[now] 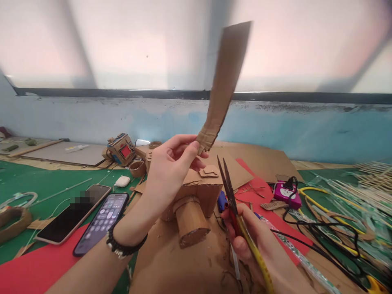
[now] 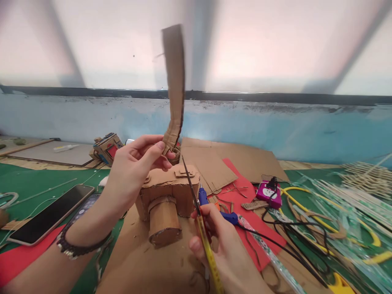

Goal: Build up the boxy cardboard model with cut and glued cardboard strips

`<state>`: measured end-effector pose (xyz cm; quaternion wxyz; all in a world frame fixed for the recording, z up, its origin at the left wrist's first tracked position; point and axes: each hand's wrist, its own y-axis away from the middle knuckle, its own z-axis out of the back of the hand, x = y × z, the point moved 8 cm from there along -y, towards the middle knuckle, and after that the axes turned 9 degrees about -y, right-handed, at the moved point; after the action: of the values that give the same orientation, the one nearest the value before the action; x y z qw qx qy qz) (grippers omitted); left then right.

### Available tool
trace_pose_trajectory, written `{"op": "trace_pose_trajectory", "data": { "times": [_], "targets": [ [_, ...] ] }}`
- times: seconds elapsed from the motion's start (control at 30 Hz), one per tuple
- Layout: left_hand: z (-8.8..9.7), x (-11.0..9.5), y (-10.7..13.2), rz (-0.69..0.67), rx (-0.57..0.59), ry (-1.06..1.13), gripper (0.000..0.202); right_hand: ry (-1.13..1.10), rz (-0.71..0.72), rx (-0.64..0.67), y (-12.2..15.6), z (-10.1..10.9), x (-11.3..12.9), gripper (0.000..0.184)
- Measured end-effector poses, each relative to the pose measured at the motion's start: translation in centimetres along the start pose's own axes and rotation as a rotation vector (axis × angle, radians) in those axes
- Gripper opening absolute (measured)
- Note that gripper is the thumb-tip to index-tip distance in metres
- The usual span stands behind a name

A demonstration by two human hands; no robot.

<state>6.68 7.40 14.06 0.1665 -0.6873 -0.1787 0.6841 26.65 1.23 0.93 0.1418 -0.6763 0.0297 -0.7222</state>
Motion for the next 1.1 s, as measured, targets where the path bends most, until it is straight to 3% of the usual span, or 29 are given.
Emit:
{"op": "trace_pose_trajectory", "data": {
  "times": [0.17, 0.3, 0.5, 0.63, 0.87, 0.97, 1.03, 1.1],
  "targets": [
    [-2.4, 1.8, 1.0, 0.191, 0.147, 0.1, 0.023, -0.034, -0.014, -0.074, 0.6, -0.1, 0.7, 0.054],
    [-4.1, 1.9, 2.2, 0.23, 0.25, 0.122, 0.021, -0.132, 0.04, -0.146, 0.2, -0.2, 0.2, 0.057],
    [-5.7, 2.2, 3.4, 0.3, 0.37, 0.105, 0.021, -0.176, 0.105, -0.309, -1.0, 2.7, 0.0, 0.044],
    [-7.7, 3.0, 5.1, 0.374, 0.52, 0.088, 0.018, -0.307, 0.223, -0.319, -1.2, 4.7, 0.4, 0.035],
    [-9.0, 4.1, 7.0, 0.472, 0.582, 0.061, 0.019, -0.243, 0.117, -0.425, -0.4, 5.4, -1.8, 0.042],
    [-8.8, 3.5, 6.8, 0.372, 0.604, 0.002, 0.014, -0.263, 0.1, -0.415, -0.3, 4.7, -0.9, 0.043],
    [-8.5, 2.9, 6.4, 0.257, 0.587, -0.062, 0.019, -0.298, 0.077, -0.42, -0.1, 4.1, -0.3, 0.043],
    [-8.4, 2.8, 6.4, 0.225, 0.589, -0.093, 0.025, -0.312, 0.049, -0.445, 0.2, 3.8, 0.1, 0.044]
  ]
}}
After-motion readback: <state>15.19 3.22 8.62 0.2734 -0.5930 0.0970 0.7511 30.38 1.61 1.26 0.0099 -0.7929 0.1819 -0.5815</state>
